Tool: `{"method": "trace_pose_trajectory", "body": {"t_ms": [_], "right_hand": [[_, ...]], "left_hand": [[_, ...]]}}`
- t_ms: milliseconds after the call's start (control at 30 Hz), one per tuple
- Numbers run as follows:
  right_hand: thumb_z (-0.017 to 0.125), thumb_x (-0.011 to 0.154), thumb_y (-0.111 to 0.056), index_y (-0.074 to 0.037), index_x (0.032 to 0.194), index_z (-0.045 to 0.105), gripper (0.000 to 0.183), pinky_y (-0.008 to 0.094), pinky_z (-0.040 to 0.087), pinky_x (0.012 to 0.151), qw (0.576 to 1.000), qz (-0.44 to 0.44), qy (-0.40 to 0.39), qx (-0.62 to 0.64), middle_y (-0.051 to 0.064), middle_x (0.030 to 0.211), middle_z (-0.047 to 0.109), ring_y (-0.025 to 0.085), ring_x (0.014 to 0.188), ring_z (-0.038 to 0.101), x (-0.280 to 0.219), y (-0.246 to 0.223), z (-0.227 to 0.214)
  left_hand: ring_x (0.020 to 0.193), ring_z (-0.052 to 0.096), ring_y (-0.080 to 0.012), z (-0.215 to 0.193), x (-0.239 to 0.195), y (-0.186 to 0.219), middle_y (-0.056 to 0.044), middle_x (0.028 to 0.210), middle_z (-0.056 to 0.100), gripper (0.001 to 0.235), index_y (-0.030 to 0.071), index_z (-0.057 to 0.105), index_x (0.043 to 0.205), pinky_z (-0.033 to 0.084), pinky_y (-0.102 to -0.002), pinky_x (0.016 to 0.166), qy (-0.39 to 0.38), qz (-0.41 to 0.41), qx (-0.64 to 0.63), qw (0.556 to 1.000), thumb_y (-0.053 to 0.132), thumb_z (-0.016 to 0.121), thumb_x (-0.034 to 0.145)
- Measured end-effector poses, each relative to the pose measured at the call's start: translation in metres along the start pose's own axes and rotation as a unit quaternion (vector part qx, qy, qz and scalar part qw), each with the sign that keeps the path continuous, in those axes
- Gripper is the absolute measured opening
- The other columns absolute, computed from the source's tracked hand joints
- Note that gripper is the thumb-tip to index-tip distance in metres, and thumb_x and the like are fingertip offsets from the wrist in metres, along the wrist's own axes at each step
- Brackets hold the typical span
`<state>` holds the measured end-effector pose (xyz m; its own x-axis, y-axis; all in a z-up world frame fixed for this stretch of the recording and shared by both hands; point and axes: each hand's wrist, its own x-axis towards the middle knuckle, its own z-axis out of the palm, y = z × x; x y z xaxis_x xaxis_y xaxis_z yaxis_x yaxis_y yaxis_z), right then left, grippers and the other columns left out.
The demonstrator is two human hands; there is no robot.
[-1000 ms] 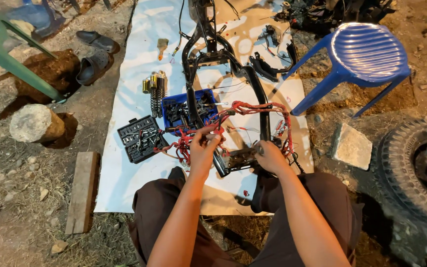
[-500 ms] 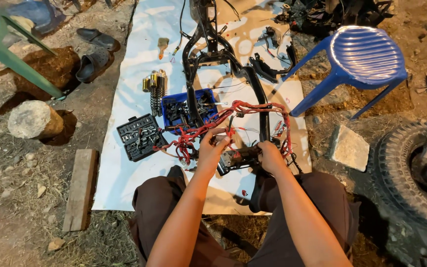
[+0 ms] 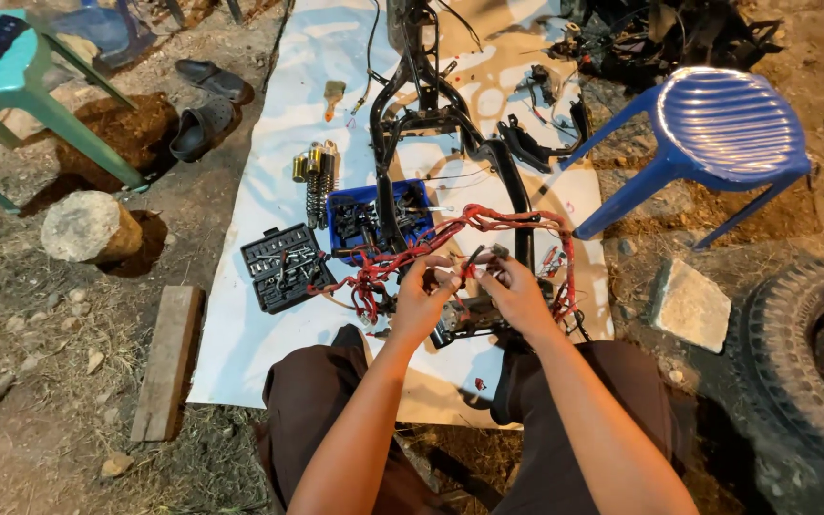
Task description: The person sits on the ground and works on a motorcycle wiring harness, stripping wire ends and twisting them together by hand. The person handles the red and black wires and a black plastic connector, organizing the bundle on a white sheet.
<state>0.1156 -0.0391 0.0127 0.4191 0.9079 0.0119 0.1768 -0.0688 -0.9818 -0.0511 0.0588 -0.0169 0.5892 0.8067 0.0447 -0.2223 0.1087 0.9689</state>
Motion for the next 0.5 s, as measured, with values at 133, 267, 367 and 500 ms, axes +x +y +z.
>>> {"method": "trace_pose_trajectory", "body": {"t_ms": [133, 267, 367, 500], "right_hand": [[0.070, 0.096, -0.019, -0.002, 0.115, 0.066, 0.026, 0.028, 0.047, 0.066, 0.994, 0.062, 0.028, 0.086, 0.004, 0.088, 0.066, 0.011, 0.076, 0.060, -0.005, -0.005, 0.007], [0.074, 0.094, -0.018, -0.001, 0.108, 0.065, 0.024, 0.026, 0.054, 0.071, 0.988, 0.056, 0.039, 0.141, 0.003, 0.089, 0.069, 0.010, 0.079, 0.065, -0.009, -0.028, 0.011], [0.075, 0.092, -0.018, -0.001, 0.105, 0.067, 0.023, 0.026, 0.054, 0.071, 0.984, 0.098, 0.065, 0.132, 0.002, 0.091, 0.070, 0.009, 0.080, 0.065, -0.011, -0.043, 0.008], [0.076, 0.093, -0.019, 0.001, 0.104, 0.069, 0.023, 0.027, 0.050, 0.066, 0.978, 0.153, 0.070, 0.124, 0.002, 0.088, 0.068, 0.010, 0.077, 0.061, -0.014, -0.038, -0.003]], "left_hand": [[0.085, 0.064, -0.0105, 0.005, -0.003, 0.012, -0.004, 0.091, 0.069, 0.031, 0.005, 0.062, 0.117, 0.048, -0.027, 0.072, 0.002, -0.004, 0.050, 0.999, 0.003, 0.076, 0.091], [0.093, 0.069, -0.0105, 0.008, -0.001, -0.002, -0.004, 0.098, 0.071, 0.039, 0.005, 0.060, 0.120, 0.055, -0.027, 0.082, -0.028, 0.016, 0.041, 0.999, -0.006, 0.074, 0.085], [0.096, 0.071, -0.0113, 0.015, -0.003, 0.011, -0.004, 0.106, 0.071, 0.048, 0.004, 0.057, 0.126, 0.058, -0.027, 0.085, -0.055, 0.004, 0.018, 0.998, -0.009, 0.072, 0.083], [0.089, 0.065, -0.0115, 0.031, -0.007, 0.068, -0.001, 0.128, 0.061, 0.066, 0.008, 0.049, 0.139, 0.056, -0.027, 0.078, -0.083, -0.056, 0.035, 0.994, -0.009, 0.074, 0.081]]}}
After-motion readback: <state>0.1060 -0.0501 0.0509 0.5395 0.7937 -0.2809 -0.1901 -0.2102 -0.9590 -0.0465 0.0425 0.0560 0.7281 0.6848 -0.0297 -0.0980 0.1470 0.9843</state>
